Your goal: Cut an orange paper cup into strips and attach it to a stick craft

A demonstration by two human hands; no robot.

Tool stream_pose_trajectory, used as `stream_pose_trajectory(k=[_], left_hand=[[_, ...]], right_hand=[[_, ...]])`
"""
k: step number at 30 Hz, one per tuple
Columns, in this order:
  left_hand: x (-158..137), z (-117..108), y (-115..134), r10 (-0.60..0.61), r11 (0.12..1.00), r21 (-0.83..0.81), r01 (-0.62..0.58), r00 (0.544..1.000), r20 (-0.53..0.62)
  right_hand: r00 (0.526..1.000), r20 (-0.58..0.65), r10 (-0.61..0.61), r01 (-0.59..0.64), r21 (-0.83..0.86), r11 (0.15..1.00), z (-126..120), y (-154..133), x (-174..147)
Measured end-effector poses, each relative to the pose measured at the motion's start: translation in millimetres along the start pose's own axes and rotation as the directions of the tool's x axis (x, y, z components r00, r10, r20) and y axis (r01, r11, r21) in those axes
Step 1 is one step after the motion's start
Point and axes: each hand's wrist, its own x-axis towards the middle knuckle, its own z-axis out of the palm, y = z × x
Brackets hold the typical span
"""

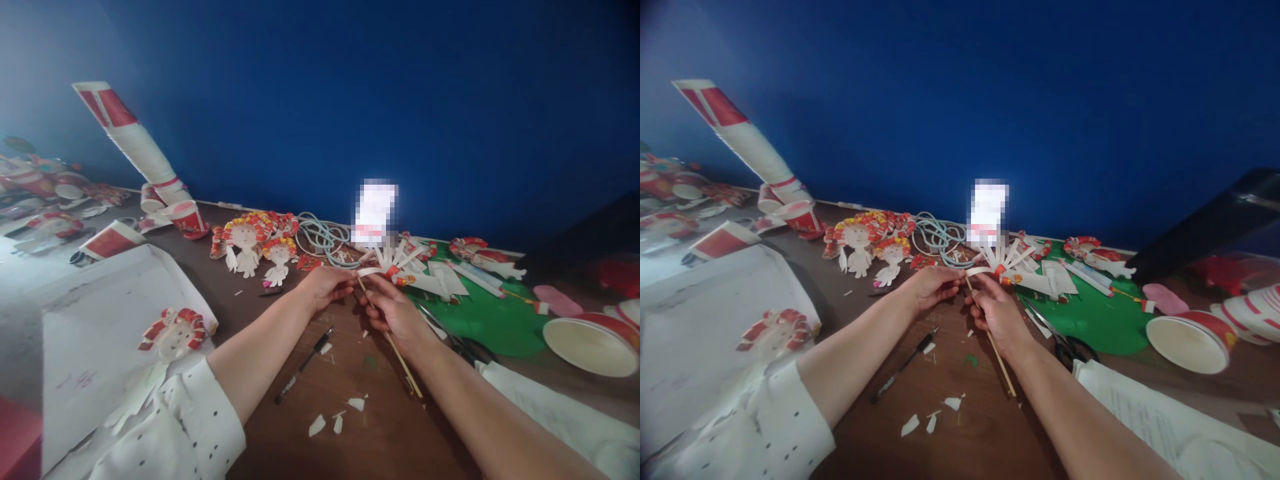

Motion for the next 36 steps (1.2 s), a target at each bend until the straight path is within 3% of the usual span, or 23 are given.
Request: stream_pose_trajectory(k=[6,15,36], left_hand=[[4.3,-2.7,-3.1,0.009,1.0,0.012,-0.009,1.0,0.015],[2.8,0.1,-2.2,-0.019,0.997,0.081,0.019,1.0,0.006],[0.1,-0.6,-0.9,-0.011,0.995,0.102,0.007,0.999,0.037]], right_hand=[[1.0,-0.015,-0.016,0.015,-0.072,0.997,-1.8,0.1,0.7],[0.98,0.005,-0.197,0.186,-0.353,0.917,-3.3,7.2,3.8],[0.982,-0.001,-0.187,0.169,-0.426,0.889,-0.8,6.0,-0.5]])
